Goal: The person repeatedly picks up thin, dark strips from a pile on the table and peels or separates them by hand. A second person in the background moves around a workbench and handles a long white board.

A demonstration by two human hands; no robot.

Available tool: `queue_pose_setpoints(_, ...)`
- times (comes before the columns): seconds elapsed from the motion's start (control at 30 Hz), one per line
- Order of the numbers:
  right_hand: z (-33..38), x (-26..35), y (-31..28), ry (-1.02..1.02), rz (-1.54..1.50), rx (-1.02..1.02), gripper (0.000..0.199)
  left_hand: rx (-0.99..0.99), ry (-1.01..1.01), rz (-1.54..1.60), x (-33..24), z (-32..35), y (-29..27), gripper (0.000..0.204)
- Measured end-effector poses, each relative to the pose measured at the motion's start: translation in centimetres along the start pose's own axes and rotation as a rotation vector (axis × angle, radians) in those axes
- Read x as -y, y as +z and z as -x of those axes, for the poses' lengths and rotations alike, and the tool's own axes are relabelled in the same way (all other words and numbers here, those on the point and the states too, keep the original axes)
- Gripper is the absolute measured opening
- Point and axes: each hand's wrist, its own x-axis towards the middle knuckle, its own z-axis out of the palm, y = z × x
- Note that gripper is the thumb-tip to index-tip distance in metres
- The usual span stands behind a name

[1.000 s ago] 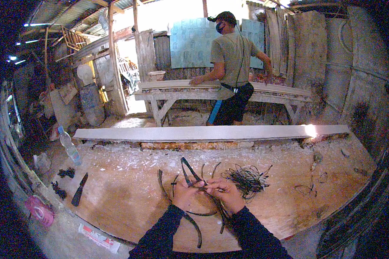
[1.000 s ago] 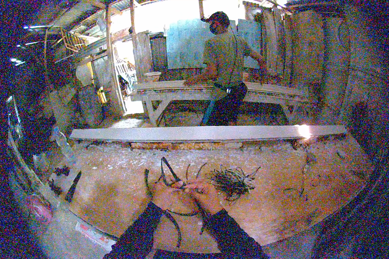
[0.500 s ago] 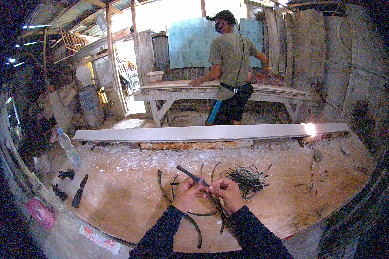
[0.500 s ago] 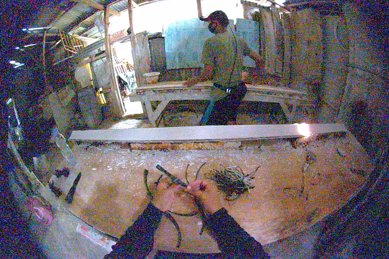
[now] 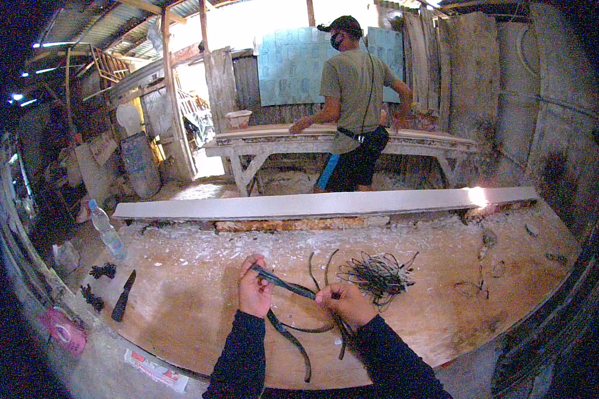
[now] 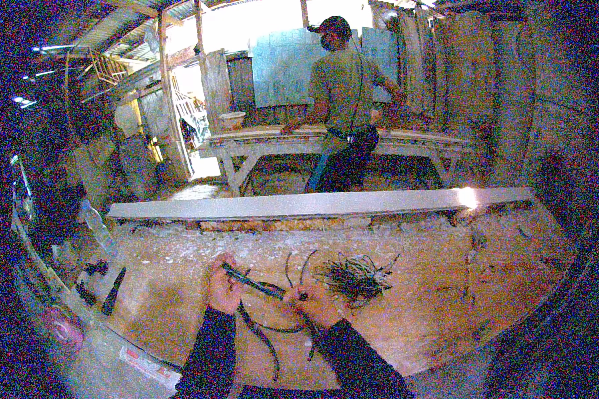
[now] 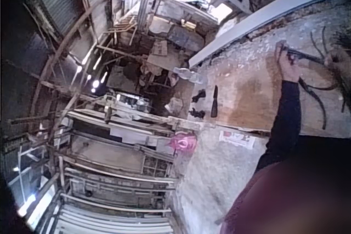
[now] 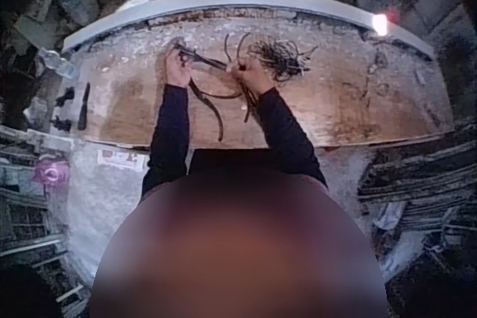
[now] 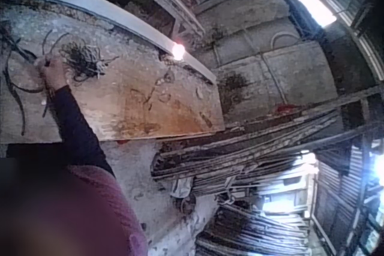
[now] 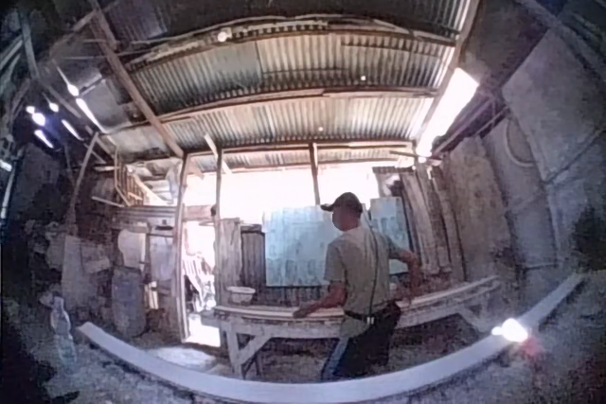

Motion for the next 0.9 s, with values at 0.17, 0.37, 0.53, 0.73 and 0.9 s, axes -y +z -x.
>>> queue_pose_setpoints(0.17, -0.1, 0.0, -0.3, -0.007, 0.011, 0.028, 0.014, 0.110, -0.054, -0.061, -0.5, -0.2, 0.0, 0.034)
queue_pose_setpoints(0.37, -0.5, -0.3, -0.2, 0.104, -0.277, -0.140, 0.007, 0.332, -0.321, -0.067, 1.8, 0.4, 0.5, 0.044)
queue_pose_setpoints(0.53, -0.6, -0.4, 0.0, 0.035, -0.296, -0.158, 0.007, 0.257, -0.370, -0.423, 4.1, 1.3, 1.0, 0.024)
queue_pose_setpoints(0.73, -0.9, -0.8, 0.3, -0.139, -0.138, -0.226, 0.008, 0.224, -0.363, -0.512, 4.8, 1.4, 1.4, 0.018)
queue_pose_setpoints(0.9, -0.7, -0.6, 0.5, -0.142, 0.001, -0.215, 0.009, 0.132, -0.357, -0.407, 4.2, 0.9, 1.2, 0.017)
